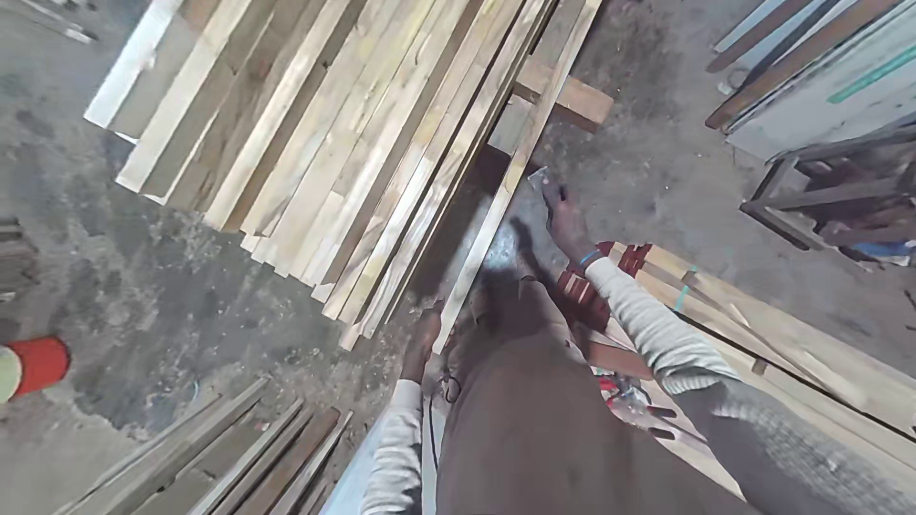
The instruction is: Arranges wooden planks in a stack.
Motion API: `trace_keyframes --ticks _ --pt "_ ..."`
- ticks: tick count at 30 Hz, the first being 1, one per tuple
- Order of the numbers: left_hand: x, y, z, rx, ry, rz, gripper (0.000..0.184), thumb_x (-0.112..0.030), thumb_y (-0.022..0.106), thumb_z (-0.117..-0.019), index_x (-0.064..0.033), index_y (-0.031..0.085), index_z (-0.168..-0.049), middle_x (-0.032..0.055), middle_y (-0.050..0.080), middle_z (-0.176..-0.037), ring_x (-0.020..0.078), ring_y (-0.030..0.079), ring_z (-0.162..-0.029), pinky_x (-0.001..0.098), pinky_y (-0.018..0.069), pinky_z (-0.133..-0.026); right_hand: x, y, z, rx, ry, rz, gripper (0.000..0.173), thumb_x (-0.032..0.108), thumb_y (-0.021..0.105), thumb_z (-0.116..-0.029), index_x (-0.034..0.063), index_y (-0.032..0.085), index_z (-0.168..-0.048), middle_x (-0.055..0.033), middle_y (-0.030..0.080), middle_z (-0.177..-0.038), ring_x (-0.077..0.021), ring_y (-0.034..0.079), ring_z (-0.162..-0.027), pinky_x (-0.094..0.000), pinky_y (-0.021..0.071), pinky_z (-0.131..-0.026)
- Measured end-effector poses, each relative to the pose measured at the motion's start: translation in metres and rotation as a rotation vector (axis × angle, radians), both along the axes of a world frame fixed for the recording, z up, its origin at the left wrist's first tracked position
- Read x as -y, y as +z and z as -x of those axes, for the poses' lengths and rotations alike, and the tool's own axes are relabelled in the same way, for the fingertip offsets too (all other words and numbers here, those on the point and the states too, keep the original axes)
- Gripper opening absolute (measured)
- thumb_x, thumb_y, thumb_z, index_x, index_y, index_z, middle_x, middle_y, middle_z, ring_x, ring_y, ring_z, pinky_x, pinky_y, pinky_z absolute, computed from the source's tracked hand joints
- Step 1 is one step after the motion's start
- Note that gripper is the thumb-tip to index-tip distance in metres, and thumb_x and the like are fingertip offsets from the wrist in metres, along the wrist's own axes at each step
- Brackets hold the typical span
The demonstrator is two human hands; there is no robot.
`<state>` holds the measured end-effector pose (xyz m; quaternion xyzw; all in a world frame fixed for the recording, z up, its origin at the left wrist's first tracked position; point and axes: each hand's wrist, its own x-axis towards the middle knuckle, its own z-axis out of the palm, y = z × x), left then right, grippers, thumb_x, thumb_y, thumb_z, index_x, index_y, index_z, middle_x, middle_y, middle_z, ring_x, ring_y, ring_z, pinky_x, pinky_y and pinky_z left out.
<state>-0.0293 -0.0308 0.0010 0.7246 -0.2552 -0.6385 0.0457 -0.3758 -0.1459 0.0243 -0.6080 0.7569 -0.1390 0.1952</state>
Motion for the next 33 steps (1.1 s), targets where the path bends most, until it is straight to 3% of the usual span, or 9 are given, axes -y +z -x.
trace_keyframes --ticks 3,7,11,15,18,21,26,28,33 --pt "-0.006 -0.004 0.003 0.209 -0.122 0.066 0.070 -0.055 0.029 -0.1098 0.0028 0.067 -0.118 0.0236 0.069 -0.109 0.0337 0.067 -0.100 0.0567 0.0534 -0.089 0.047 0.043 0.003 0.029 -0.012 -0.038 0.050 0.012 0.059 -0.0989 0.0147 0.054 -0.148 -0.0318 0.053 -0.137 -0.0481 0.062 -0.114 -0.0596 0.0546 -0.092" --pt "-0.008 0.001 0.007 0.266 -0.151 0.074 0.070 -0.055 0.029 -0.1098 0.0036 0.066 -0.121 0.0258 0.067 -0.119 0.0360 0.065 -0.111 0.0588 0.0503 -0.097 0.055 0.085 -0.045 -0.016 0.091 -0.348 0.039 0.013 0.059 -0.0975 0.0053 0.061 -0.136 -0.0313 0.056 -0.133 -0.0460 0.064 -0.112 -0.0578 0.0553 -0.089" --pt "-0.005 0.003 0.007 0.220 -0.132 0.101 0.072 -0.058 0.026 -0.1092 0.0006 0.066 -0.119 0.0196 0.070 -0.106 0.0290 0.069 -0.093 0.0508 0.0568 -0.084 -0.018 0.102 -0.097 0.056 0.232 -0.493 0.030 0.007 0.067 -0.0906 -0.0042 0.064 -0.118 -0.0295 0.060 -0.121 -0.0453 0.064 -0.109 -0.0582 0.0558 -0.083" --pt "0.002 0.017 0.003 0.228 -0.268 0.164 0.076 -0.058 0.022 -0.1092 0.0022 0.066 -0.124 0.0264 0.067 -0.118 0.0377 0.065 -0.114 0.0595 0.0493 -0.098 -0.042 0.097 -0.089 0.205 0.314 -0.523 0.021 0.017 0.063 -0.0962 0.0022 0.070 -0.110 -0.0228 0.067 -0.101 -0.0416 0.066 -0.096 -0.0622 0.0523 -0.078" --pt "-0.004 0.009 -0.016 -0.154 -0.084 -0.004 0.051 -0.045 0.029 -0.1119 -0.0096 0.064 -0.117 0.0075 0.069 -0.092 0.0167 0.067 -0.077 0.0373 0.0582 -0.067 -0.041 0.097 -0.078 0.365 0.241 -0.364 0.038 0.019 0.053 -0.1050 0.0073 0.062 -0.141 -0.0215 0.070 -0.105 -0.0367 0.067 -0.092 -0.0581 0.0519 -0.084" --pt "-0.001 -0.007 -0.025 -0.317 0.019 -0.113 0.051 -0.048 0.029 -0.1110 -0.0114 0.064 -0.115 0.0060 0.067 -0.083 0.0178 0.064 -0.067 0.0376 0.0555 -0.058 -0.014 0.079 -0.062 0.446 0.127 -0.188 0.046 0.019 0.051 -0.1071 0.0081 0.049 -0.152 -0.0218 0.070 -0.106 -0.0314 0.069 -0.075 -0.0503 0.0578 -0.071" --pt "-0.004 -0.024 -0.034 -0.380 -0.010 -0.161 0.061 -0.057 0.024 -0.1086 -0.0114 0.063 -0.112 0.0085 0.066 -0.081 0.0221 0.063 -0.064 0.0405 0.0549 -0.056 0.033 0.015 -0.026 0.173 0.093 -0.004 0.049 0.019 0.055 -0.1043 0.0126 0.050 -0.152 -0.0270 0.063 -0.130 -0.0421 0.065 -0.112 -0.0569 0.0517 -0.097" --pt "-0.007 -0.018 -0.031 -0.357 -0.009 -0.141 0.060 -0.056 0.024 -0.1090 -0.0113 0.064 -0.111 0.0077 0.066 -0.079 0.0208 0.062 -0.062 0.0386 0.0541 -0.054 -0.003 0.000 -0.038 -0.013 0.183 -0.015 0.057 0.017 0.061 -0.0994 0.0149 0.047 -0.155 -0.0276 0.054 -0.140 -0.0439 0.066 -0.110 -0.0572 0.0568 -0.089" --pt "-0.011 -0.013 -0.022 -0.104 -0.074 0.086 0.058 -0.049 0.029 -0.1112 -0.0060 0.062 -0.132 0.0169 0.070 -0.113 0.0269 0.067 -0.099 0.0504 0.0557 -0.087 -0.058 0.067 -0.069 0.038 0.152 -0.358 0.049 0.010 0.060 -0.0961 0.0096 0.055 -0.145 -0.0280 0.056 -0.133 -0.0436 0.065 -0.109 -0.0566 0.0555 -0.090"
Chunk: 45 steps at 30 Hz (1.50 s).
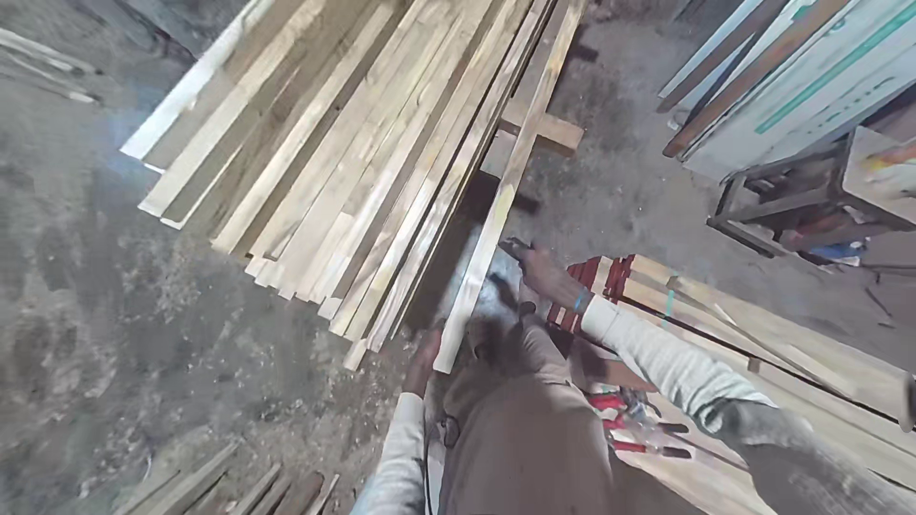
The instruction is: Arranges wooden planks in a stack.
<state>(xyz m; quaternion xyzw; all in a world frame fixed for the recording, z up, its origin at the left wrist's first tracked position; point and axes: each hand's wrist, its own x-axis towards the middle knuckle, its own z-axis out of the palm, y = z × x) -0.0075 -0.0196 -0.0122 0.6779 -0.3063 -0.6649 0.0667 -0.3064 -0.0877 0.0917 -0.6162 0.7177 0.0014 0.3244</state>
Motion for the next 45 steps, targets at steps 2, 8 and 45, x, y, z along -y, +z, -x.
trace_keyframes --ticks 2,8,45 --pt "-0.005 -0.002 0.004 0.127 -0.033 0.037 0.062 -0.051 0.031 -0.1109 -0.0021 0.063 -0.133 0.0226 0.068 -0.123 0.0337 0.066 -0.113 0.0569 0.0516 -0.098 0.048 0.004 0.028 0.013 -0.116 0.113 0.039 0.013 0.057 -0.0992 0.0068 0.061 -0.137 -0.0290 0.061 -0.128 -0.0463 0.064 -0.111 -0.0614 0.0540 -0.090" --pt "-0.003 0.011 0.017 0.212 0.006 0.056 0.062 -0.047 0.031 -0.1121 0.0031 0.062 -0.131 0.0263 0.067 -0.121 0.0357 0.066 -0.109 0.0561 0.0535 -0.095 0.085 0.016 0.023 0.092 -0.124 0.043 0.044 0.016 0.063 -0.0981 -0.0020 0.057 -0.138 -0.0323 0.053 -0.139 -0.0486 0.057 -0.123 -0.0619 0.0499 -0.098" --pt "0.029 0.028 0.024 0.306 -0.242 -0.108 0.077 -0.060 0.028 -0.1081 0.0047 0.061 -0.133 0.0307 0.061 -0.134 0.0445 0.057 -0.128 0.0662 0.0417 -0.106 0.063 0.037 0.035 0.177 0.313 -0.215 0.035 0.025 0.051 -0.1050 0.0034 0.064 -0.129 -0.0224 0.067 -0.110 -0.0342 0.067 -0.099 -0.0503 0.0537 -0.089"
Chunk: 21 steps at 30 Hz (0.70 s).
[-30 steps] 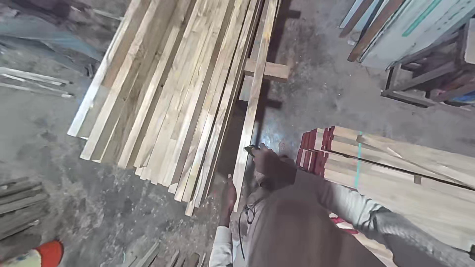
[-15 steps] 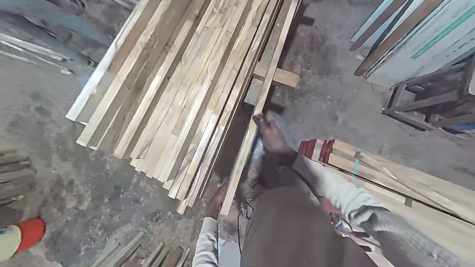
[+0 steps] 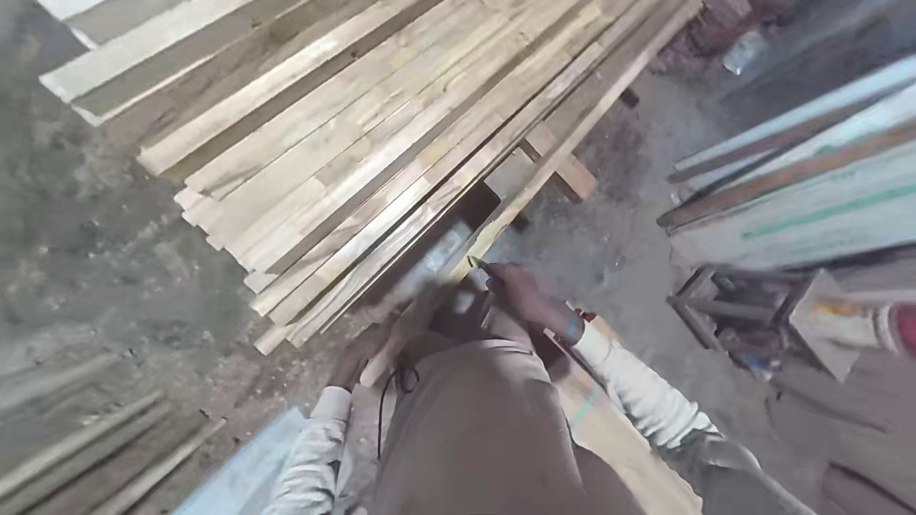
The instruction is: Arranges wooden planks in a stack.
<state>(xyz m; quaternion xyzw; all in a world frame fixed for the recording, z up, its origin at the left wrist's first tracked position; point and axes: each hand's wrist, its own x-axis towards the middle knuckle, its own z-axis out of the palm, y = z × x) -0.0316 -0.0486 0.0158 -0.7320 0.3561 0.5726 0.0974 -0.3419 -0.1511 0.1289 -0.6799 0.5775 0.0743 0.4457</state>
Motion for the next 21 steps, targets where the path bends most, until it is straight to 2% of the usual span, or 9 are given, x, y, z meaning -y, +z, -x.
trace_keyframes --ticks 1,3,5,7,9,12,15,18,21 --pt "0.002 0.003 0.004 0.027 -0.010 0.011 0.074 -0.057 0.030 -0.1091 0.0075 0.060 -0.132 0.0334 0.059 -0.134 0.0475 0.055 -0.129 0.0675 0.0393 -0.107 0.029 0.009 0.020 0.033 0.099 0.009 0.036 0.024 0.047 -0.1078 -0.0015 0.064 -0.127 -0.0220 0.068 -0.103 -0.0337 0.067 -0.093 -0.0505 0.0531 -0.087" --pt "-0.005 0.005 0.015 0.086 -0.030 -0.005 0.074 -0.057 0.031 -0.1089 0.0081 0.060 -0.131 0.0341 0.060 -0.132 0.0496 0.056 -0.129 0.0692 0.0400 -0.106 0.082 0.014 0.053 0.063 0.289 0.157 0.033 0.022 0.047 -0.1084 -0.0010 0.067 -0.122 -0.0164 0.069 -0.089 -0.0283 0.067 -0.078 -0.0480 0.0551 -0.076" --pt "-0.008 0.005 0.022 0.134 -0.009 0.024 0.061 -0.047 0.041 -0.1097 0.0064 0.063 -0.128 0.0334 0.062 -0.129 0.0515 0.057 -0.125 0.0720 0.0403 -0.103 0.134 0.004 0.061 0.139 0.561 0.388 0.035 0.011 0.056 -0.1011 0.0111 0.068 -0.134 -0.0151 0.073 -0.106 -0.0306 0.070 -0.094 -0.0526 0.0561 -0.086" --pt "-0.019 -0.001 0.028 0.193 0.086 0.040 0.062 -0.051 0.040 -0.1086 0.0033 0.066 -0.124 0.0317 0.065 -0.125 0.0518 0.060 -0.121 0.0742 0.0424 -0.098 0.158 -0.008 0.044 0.186 0.847 0.477 0.052 0.003 0.068 -0.0874 0.0255 0.070 -0.134 -0.0166 0.068 -0.118 -0.0381 0.063 -0.109 -0.0620 0.0486 -0.092" --pt "-0.021 -0.002 0.029 0.219 0.163 0.009 0.075 -0.061 0.028 -0.1068 -0.0006 0.067 -0.125 0.0292 0.064 -0.130 0.0498 0.058 -0.126 0.0746 0.0394 -0.102 0.161 -0.025 0.018 0.253 1.124 0.516 0.049 0.007 0.079 -0.0778 0.0304 0.077 -0.121 -0.0179 0.064 -0.121 -0.0425 0.056 -0.115 -0.0668 0.0381 -0.099" --pt "-0.017 0.002 0.032 0.270 0.210 -0.012 0.082 -0.067 0.023 -0.1045 -0.0011 0.068 -0.123 0.0289 0.065 -0.129 0.0487 0.057 -0.128 0.0744 0.0328 -0.108 0.167 -0.049 0.001 0.317 1.450 0.629 0.025 0.016 0.078 -0.0816 0.0310 0.079 -0.102 -0.0151 0.063 -0.127 -0.0401 0.055 -0.123 -0.0669 0.0305 -0.112" --pt "-0.017 0.011 0.041 0.309 0.215 -0.006 0.081 -0.066 0.022 -0.1050 -0.0022 0.069 -0.122 0.0270 0.066 -0.129 0.0469 0.056 -0.129 0.0733 0.0274 -0.112 0.196 -0.036 0.022 0.247 1.570 0.706 0.013 0.013 0.072 -0.0885 0.0224 0.079 -0.095 -0.0180 0.064 -0.122 -0.0420 0.055 -0.122 -0.0698 0.0295 -0.111" --pt "-0.020 0.008 0.041 0.316 0.195 -0.016 0.081 -0.066 0.021 -0.1050 -0.0024 0.069 -0.122 0.0263 0.066 -0.130 0.0473 0.055 -0.130 0.0742 0.0265 -0.113 0.232 -0.010 0.061 0.062 1.521 0.720 0.013 0.012 0.073 -0.0871 0.0104 0.073 -0.074 -0.0165 0.065 -0.124 -0.0416 0.054 -0.127 -0.0682 0.0304 -0.112" --pt "-0.020 -0.002 0.034 0.311 0.194 -0.035 0.077 -0.064 0.030 -0.1055 0.0009 0.067 -0.125 0.0298 0.064 -0.129 0.0492 0.056 -0.128 0.0739 0.0346 -0.108 0.256 0.019 0.112 -0.150 1.310 0.620 0.008 0.010 0.070 -0.0917 0.0100 0.077 -0.089 -0.0162 0.065 -0.133 -0.0425 0.051 -0.135 -0.0701 0.0206 -0.119"
